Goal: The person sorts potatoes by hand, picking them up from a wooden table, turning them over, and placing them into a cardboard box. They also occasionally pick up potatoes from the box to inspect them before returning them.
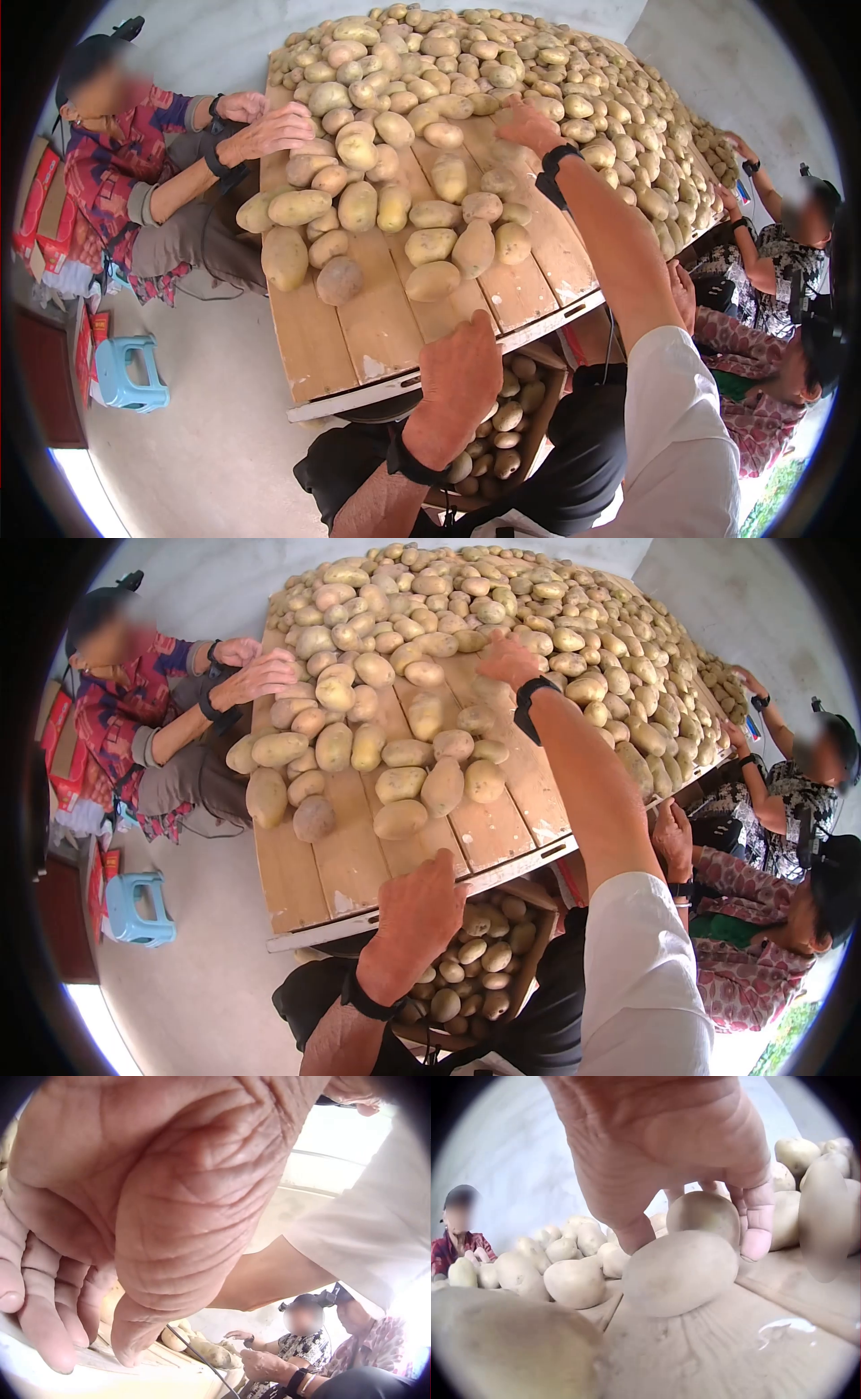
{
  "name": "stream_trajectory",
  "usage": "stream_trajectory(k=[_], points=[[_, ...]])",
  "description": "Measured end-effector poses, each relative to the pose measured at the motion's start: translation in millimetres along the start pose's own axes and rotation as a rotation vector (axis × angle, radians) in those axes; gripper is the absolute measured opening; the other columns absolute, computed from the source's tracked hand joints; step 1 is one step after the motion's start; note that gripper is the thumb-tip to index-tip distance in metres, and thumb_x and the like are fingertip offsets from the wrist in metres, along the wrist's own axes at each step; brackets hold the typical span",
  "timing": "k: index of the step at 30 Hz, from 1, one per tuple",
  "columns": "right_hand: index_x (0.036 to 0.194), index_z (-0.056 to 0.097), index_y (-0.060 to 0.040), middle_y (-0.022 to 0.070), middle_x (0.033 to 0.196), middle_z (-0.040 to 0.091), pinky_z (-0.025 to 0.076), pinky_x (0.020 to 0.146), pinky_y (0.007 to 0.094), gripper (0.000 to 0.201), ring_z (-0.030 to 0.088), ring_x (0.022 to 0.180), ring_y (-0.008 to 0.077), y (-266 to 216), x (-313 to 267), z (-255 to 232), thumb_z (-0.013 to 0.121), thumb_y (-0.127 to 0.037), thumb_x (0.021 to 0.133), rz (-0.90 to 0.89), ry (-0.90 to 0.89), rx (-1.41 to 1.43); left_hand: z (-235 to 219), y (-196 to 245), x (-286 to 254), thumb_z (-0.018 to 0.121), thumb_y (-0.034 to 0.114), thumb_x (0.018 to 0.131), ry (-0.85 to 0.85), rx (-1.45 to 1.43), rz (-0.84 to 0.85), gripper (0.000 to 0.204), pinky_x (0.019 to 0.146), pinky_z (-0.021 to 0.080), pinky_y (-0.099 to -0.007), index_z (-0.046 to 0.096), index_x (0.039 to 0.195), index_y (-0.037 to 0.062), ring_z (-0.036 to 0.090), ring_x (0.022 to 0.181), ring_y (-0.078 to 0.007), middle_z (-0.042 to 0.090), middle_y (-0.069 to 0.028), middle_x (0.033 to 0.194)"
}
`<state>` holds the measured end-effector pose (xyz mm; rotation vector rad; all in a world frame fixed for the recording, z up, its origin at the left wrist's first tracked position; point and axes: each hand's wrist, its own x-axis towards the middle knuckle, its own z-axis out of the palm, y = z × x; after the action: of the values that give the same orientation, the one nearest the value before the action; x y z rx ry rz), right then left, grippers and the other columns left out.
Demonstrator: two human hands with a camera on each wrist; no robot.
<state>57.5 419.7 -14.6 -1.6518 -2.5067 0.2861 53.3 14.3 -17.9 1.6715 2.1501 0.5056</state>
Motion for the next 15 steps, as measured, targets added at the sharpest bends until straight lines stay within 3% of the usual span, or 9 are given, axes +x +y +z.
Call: stream_trajectory(k=[6, 9, 15], points=[[0.142, 0.054, -0.0220, 0.0129, 0.150, 0.045, 0.044, 0.111, 0.0484, 0.063, 0.051, 0.138, 0.0376, -24, -27, -6, 0.069, -0.030, 0.081, -0.196, -0.113, -0.090, -2, 2, -1, 0.070, 0.026, 0.093, -0.007, 0.011, -0.003, 0.028, 0.065, 0.054, -0.0473, 0.056, 0.102, 0.0043, 0.071, 0.077, -0.0360, 0.068, -0.0135, 0.084], [0.143, 0.054, -0.0261, 0.0102, 0.151, 0.045, 0.045, 0.111, 0.0490, 0.063, 0.051, 0.138, 0.0376, -16, -26, -5, 0.069, -0.029, 0.082, -0.075, -0.064, 0.001, 1, 2, -2, 0.071, 0.028, 0.092, 0.002, 0.014, 0.000, 0.029, 0.066, 0.054, -0.0474, 0.056, 0.102, 0.0046, 0.071, 0.079, -0.0353, 0.068, -0.0132, 0.085], [0.149, 0.048, -0.0304, 0.0124, 0.152, 0.043, 0.046, 0.111, 0.0503, 0.068, 0.051, 0.138, 0.0372, -20, -19, 5, 0.069, -0.032, 0.084, -0.118, -0.121, -0.037, -2, 4, -6, 0.072, 0.029, 0.092, 0.005, 0.029, -0.015, 0.030, 0.069, 0.055, -0.0476, 0.057, 0.102, 0.0054, 0.071, 0.081, -0.0346, 0.067, -0.0122, 0.088]])
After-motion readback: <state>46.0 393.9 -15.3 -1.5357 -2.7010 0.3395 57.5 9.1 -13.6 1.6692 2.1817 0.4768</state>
